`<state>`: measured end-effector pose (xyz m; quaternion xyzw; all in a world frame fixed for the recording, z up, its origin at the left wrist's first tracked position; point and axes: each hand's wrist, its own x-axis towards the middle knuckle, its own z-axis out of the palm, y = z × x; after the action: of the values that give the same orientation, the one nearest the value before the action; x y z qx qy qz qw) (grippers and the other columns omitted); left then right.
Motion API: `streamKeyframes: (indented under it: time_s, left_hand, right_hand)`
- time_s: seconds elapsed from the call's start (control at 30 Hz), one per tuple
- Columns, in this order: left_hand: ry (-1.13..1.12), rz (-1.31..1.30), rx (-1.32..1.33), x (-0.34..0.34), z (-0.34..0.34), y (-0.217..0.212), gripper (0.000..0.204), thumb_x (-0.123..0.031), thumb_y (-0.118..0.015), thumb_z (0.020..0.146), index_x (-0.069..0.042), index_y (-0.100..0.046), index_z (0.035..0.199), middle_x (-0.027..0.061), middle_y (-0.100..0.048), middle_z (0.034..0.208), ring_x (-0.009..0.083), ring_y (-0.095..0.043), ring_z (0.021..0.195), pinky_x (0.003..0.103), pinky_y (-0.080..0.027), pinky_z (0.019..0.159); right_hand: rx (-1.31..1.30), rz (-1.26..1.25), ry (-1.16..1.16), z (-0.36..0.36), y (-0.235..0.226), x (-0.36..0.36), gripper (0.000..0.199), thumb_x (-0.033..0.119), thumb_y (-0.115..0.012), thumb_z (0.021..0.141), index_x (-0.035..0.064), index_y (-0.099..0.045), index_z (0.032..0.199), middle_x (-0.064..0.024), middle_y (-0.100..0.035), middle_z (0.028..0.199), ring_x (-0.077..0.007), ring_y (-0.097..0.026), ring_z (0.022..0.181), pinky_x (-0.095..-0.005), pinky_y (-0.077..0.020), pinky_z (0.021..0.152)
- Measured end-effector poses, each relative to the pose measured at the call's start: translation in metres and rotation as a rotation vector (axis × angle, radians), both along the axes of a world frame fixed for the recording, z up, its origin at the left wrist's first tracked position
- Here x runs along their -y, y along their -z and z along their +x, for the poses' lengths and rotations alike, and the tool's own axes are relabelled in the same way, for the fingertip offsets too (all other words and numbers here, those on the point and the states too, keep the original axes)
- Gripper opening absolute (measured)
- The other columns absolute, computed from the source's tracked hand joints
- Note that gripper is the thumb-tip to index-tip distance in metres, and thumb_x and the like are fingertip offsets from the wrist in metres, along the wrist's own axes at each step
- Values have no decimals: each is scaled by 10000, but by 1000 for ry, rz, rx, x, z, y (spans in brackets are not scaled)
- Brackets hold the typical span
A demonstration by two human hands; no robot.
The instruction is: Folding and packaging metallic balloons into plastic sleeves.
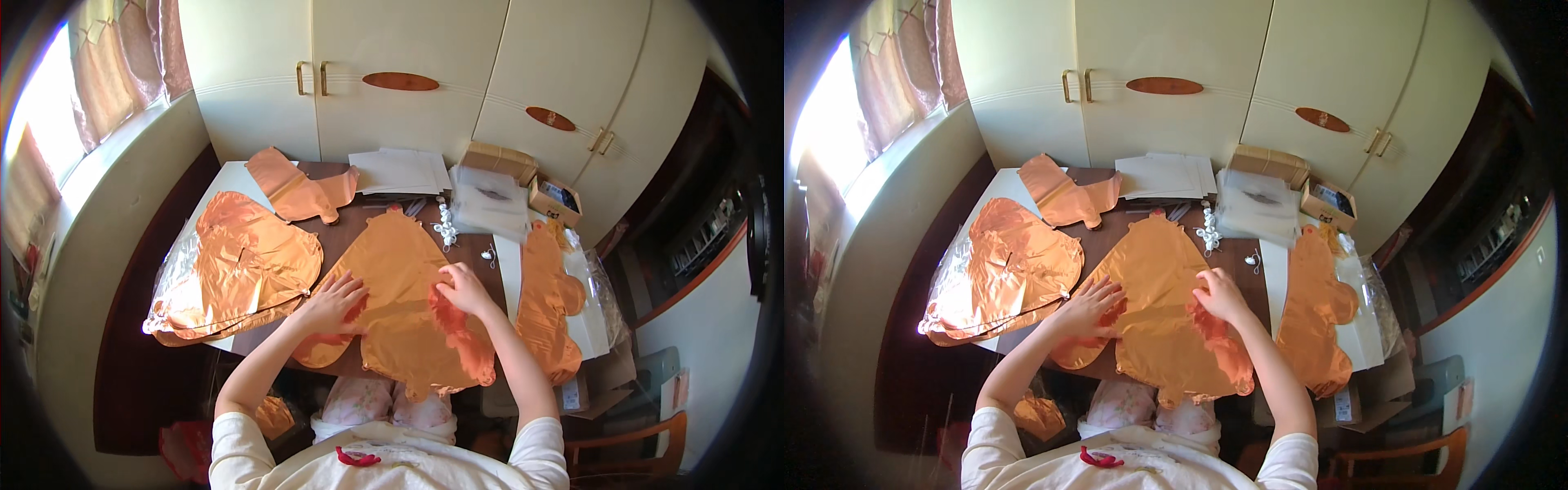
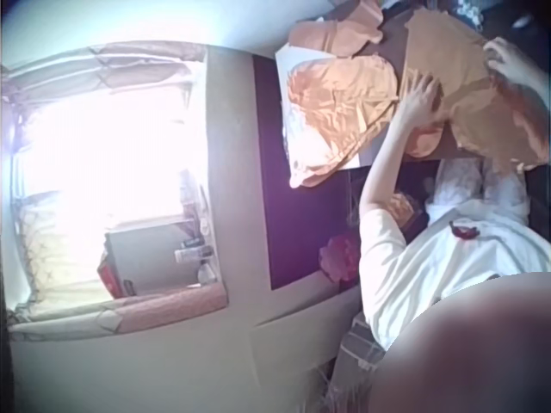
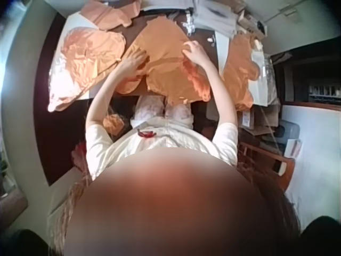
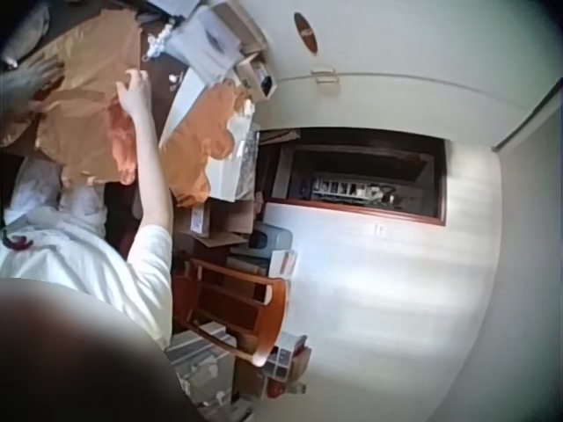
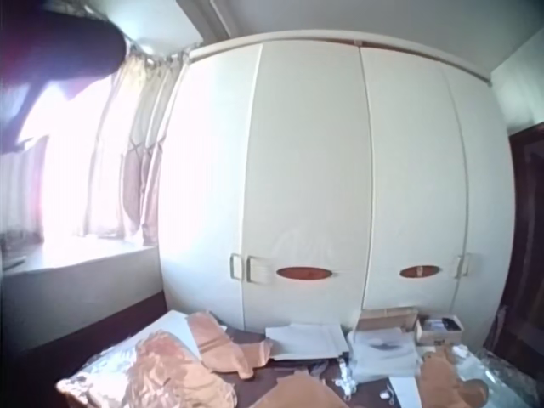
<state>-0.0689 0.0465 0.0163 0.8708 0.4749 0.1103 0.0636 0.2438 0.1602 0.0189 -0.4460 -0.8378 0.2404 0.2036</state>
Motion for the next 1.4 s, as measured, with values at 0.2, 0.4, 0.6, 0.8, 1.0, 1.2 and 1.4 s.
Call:
streamKeyframes:
  time_s: [0.2, 0.4, 0.6, 0.8, 1.0, 1.2, 1.4]
  left_hand:
    - [-79, 52, -10, -30, 11, 9, 893, -706, -499, 758, -40, -397, 1345, 251, -361, 1386, 397, -279, 1332, 503, -172, 1097]
    - [-80, 53, -35, -36, 14, 12, 908, -720, -500, 749, -52, -385, 1353, 268, -325, 1404, 400, -270, 1337, 550, -192, 1074]
    - [-69, 79, -33, -38, 13, 18, 908, -712, -517, 745, -63, -373, 1363, 261, -319, 1409, 389, -262, 1345, 580, -192, 1063]
    - [-84, 49, -35, -38, 14, 16, 911, -716, -518, 740, -74, -368, 1369, 225, -314, 1425, 364, -247, 1358, 601, -176, 1060]
    - [-98, 51, -63, -39, 17, 19, 918, -726, -514, 733, -85, -367, 1374, 199, -308, 1439, 360, -244, 1361, 624, -162, 1053]
    - [-97, 47, -50, -39, 17, 17, 902, -717, -500, 750, -87, -362, 1380, 200, -302, 1444, 370, -240, 1360, 613, -155, 1063]
    - [-16, 52, 13, -43, 23, 13, 861, -688, -487, 778, -98, -353, 1390, 206, -289, 1449, 386, -215, 1365, 589, -150, 1077]
  right_hand:
    - [242, -69, 169, 12, 5, -37, 496, 367, -800, 642, 98, -559, 982, -149, -519, 1101, -339, -498, 1080, -430, -446, 886]
    - [228, -84, 144, 10, 15, -50, 542, 373, -846, 564, 107, -548, 931, -145, -528, 1069, -340, -501, 1061, -430, -453, 866]
    - [234, -105, 143, 8, 18, -53, 546, 358, -849, 559, 111, -555, 948, -138, -534, 1082, -336, -500, 1066, -429, -453, 862]
    - [235, -120, 143, 6, 17, -53, 534, 340, -848, 567, 99, -556, 944, -131, -541, 1084, -325, -502, 1071, -422, -449, 868]
    - [231, -161, 108, 4, 14, -53, 541, 304, -845, 578, 70, -534, 954, -149, -557, 1071, -323, -538, 1023, -406, -455, 857]
    - [117, -144, 146, -2, 3, -39, 694, 272, -838, 597, 50, -448, 1126, -185, -580, 1091, -340, -560, 1041, -407, -459, 866]
    - [-393, -579, 223, 5, -2, -28, 566, 298, -693, 823, 3, -426, 1226, -131, -581, 1142, -193, -593, 997, -324, -485, 826]
